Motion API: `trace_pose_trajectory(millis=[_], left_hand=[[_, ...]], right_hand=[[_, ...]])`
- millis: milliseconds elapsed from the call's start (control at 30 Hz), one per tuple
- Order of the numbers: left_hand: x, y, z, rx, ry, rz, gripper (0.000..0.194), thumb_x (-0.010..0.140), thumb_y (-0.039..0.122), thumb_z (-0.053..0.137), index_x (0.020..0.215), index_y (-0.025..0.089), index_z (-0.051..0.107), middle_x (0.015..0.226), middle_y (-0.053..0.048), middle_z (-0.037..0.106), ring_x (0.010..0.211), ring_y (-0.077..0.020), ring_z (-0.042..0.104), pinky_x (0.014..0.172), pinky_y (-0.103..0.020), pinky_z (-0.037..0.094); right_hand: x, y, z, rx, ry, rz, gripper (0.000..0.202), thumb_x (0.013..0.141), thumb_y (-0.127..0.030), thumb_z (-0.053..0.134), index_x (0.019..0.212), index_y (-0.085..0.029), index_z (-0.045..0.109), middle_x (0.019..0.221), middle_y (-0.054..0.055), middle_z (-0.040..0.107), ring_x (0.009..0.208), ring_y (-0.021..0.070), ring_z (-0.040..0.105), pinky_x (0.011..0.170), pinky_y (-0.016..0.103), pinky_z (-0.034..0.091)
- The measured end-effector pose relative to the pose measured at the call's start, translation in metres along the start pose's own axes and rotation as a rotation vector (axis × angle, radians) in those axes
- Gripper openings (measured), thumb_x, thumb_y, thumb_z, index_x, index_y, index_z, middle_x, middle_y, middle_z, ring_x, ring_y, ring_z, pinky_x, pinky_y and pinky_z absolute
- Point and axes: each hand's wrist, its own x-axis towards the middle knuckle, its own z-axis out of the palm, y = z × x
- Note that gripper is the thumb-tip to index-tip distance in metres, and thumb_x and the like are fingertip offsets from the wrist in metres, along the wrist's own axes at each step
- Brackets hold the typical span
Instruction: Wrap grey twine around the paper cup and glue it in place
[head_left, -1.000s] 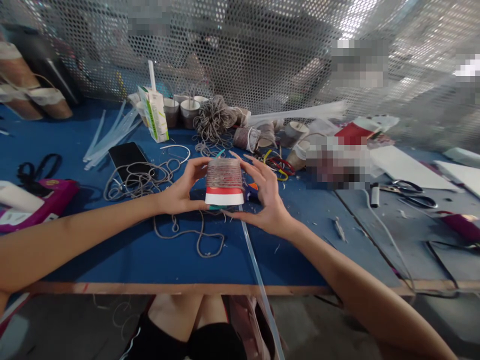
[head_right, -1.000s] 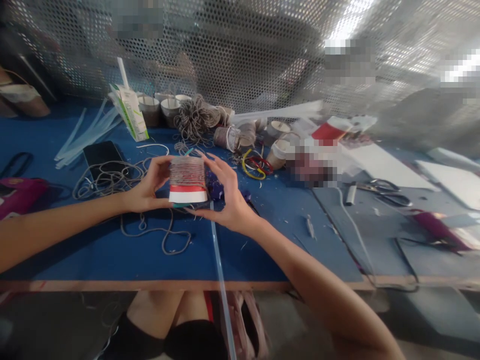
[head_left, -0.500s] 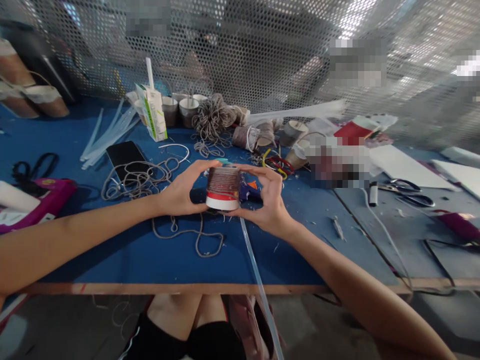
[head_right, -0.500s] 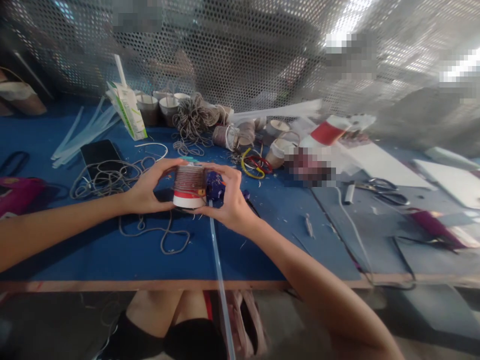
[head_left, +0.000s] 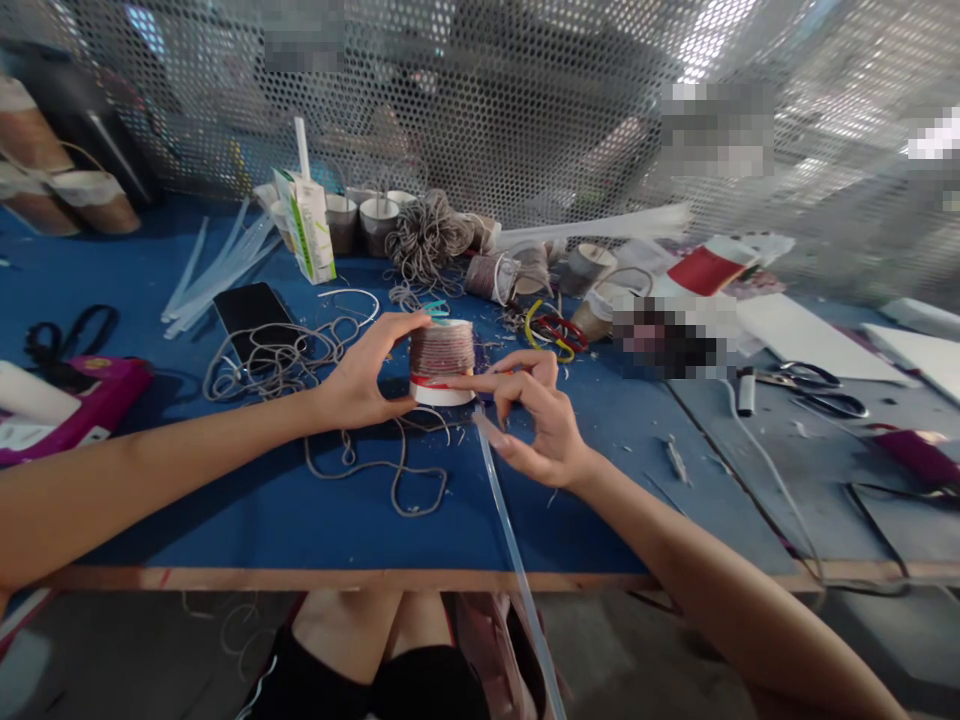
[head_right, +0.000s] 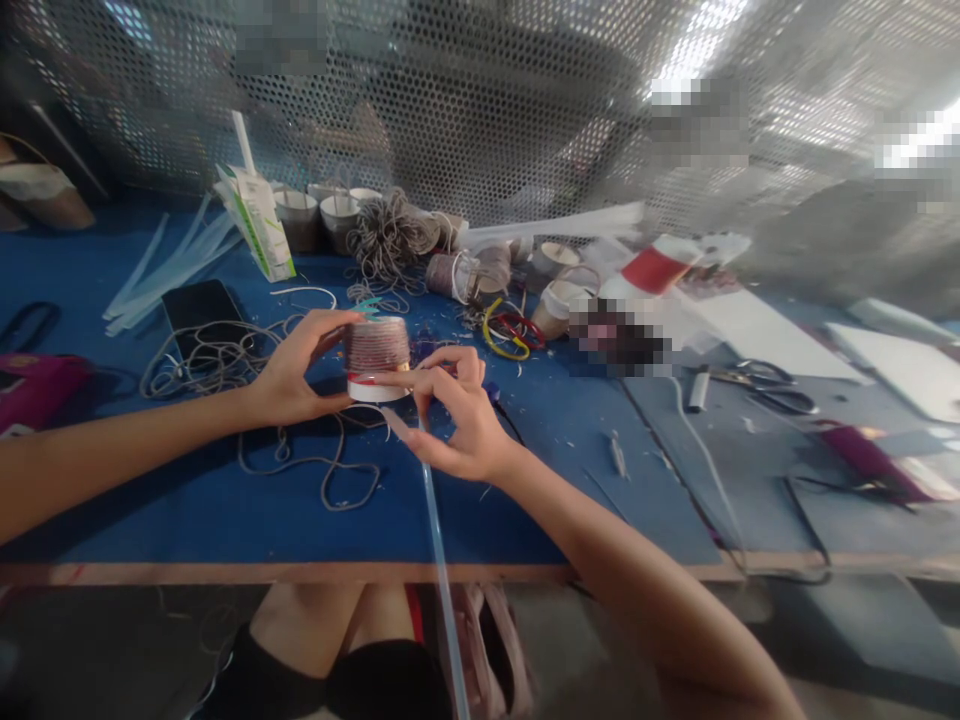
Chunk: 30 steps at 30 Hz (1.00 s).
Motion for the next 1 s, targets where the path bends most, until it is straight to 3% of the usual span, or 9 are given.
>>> trace_pose_trajectory(millis=[233, 333, 400, 467, 533, 633, 800, 933, 1000], left_hand=[[0.001, 0.0, 0.0, -0.018, 0.034, 0.069, 0.082, 0.075, 0.027, 0.079, 0.146, 0.026, 0.037, 0.14, -0.014, 0.051, 0.132, -0.031, 0.054, 0.108, -0.049, 0.052], [0.001, -0.001, 0.0, -0.021, 0.041, 0.066, 0.082, 0.077, 0.029, 0.078, 0.147, 0.026, 0.035, 0.139, -0.015, 0.051, 0.131, -0.0311, 0.054, 0.108, -0.05, 0.052], [0.002, -0.002, 0.0, -0.049, 0.033, 0.085, 0.081, 0.079, 0.033, 0.077, 0.148, 0.027, 0.035, 0.138, -0.015, 0.051, 0.13, -0.0311, 0.054, 0.109, -0.05, 0.051], [0.002, -0.003, -0.001, -0.096, 0.022, 0.113, 0.081, 0.081, 0.04, 0.076, 0.15, 0.029, 0.034, 0.139, -0.015, 0.05, 0.132, -0.0314, 0.052, 0.111, -0.051, 0.049], [0.002, -0.004, -0.002, -0.155, -0.001, 0.133, 0.083, 0.082, 0.048, 0.073, 0.151, 0.031, 0.031, 0.143, -0.014, 0.048, 0.135, -0.0313, 0.05, 0.113, -0.051, 0.047], [0.003, -0.004, -0.003, -0.208, -0.061, 0.142, 0.083, 0.085, 0.054, 0.068, 0.153, 0.033, 0.027, 0.148, -0.014, 0.045, 0.139, -0.0311, 0.048, 0.114, -0.049, 0.047], [0.006, 0.001, -0.004, -0.101, -0.107, 0.175, 0.089, 0.086, 0.053, 0.067, 0.157, 0.031, 0.018, 0.156, -0.017, 0.04, 0.145, -0.0334, 0.043, 0.116, -0.052, 0.043], [0.007, 0.007, -0.003, 0.041, -0.07, 0.229, 0.091, 0.087, 0.047, 0.069, 0.158, 0.029, 0.015, 0.147, -0.016, 0.051, 0.137, -0.0311, 0.051, 0.111, -0.051, 0.048], [0.006, 0.008, -0.002, 0.102, -0.046, 0.226, 0.088, 0.088, 0.043, 0.069, 0.157, 0.029, 0.017, 0.139, -0.015, 0.058, 0.129, -0.0289, 0.056, 0.105, -0.049, 0.053]], right_hand=[[0.0, 0.011, 0.009, 0.255, 0.441, 0.172, 0.03, 0.097, -0.035, 0.047, 0.072, -0.023, 0.058, 0.075, 0.002, 0.068, 0.072, 0.0188, 0.053, 0.072, 0.038, 0.044], [0.002, 0.017, 0.01, 0.337, 0.559, 0.141, 0.018, 0.095, -0.036, 0.055, 0.082, -0.024, 0.054, 0.084, 0.001, 0.07, 0.074, 0.018, 0.064, 0.074, 0.038, 0.048], [0.003, 0.019, 0.009, 0.323, 0.471, 0.086, 0.02, 0.091, -0.041, 0.061, 0.094, -0.026, 0.049, 0.109, 0.006, 0.071, 0.101, 0.0239, 0.068, 0.089, 0.045, 0.05], [0.003, 0.021, 0.008, 0.264, 0.296, 0.021, 0.038, 0.085, -0.048, 0.068, 0.103, -0.027, 0.043, 0.136, 0.012, 0.06, 0.131, 0.03, 0.054, 0.103, 0.053, 0.045], [0.003, 0.021, 0.008, 0.19, 0.144, -0.005, 0.052, 0.078, -0.049, 0.075, 0.107, -0.029, 0.036, 0.149, 0.015, 0.048, 0.144, 0.0313, 0.04, 0.109, 0.057, 0.04], [0.002, 0.023, 0.009, 0.087, 0.048, 0.009, 0.057, 0.077, -0.04, 0.079, 0.103, -0.029, 0.03, 0.147, 0.017, 0.049, 0.142, 0.0306, 0.042, 0.111, 0.058, 0.038], [-0.002, 0.029, 0.011, -0.048, 0.081, 0.019, 0.049, 0.083, -0.036, 0.074, 0.098, -0.028, 0.029, 0.139, 0.018, 0.056, 0.126, 0.0325, 0.054, 0.1, 0.06, 0.043], [-0.005, 0.029, 0.012, -0.173, 0.067, 0.013, 0.046, 0.083, -0.038, 0.074, 0.105, -0.027, 0.034, 0.137, 0.016, 0.057, 0.125, 0.0339, 0.052, 0.099, 0.061, 0.043], [-0.004, 0.029, 0.011, -0.177, 0.053, 0.018, 0.058, 0.081, -0.043, 0.076, 0.117, -0.028, 0.034, 0.139, 0.016, 0.055, 0.124, 0.0332, 0.052, 0.098, 0.058, 0.047]])
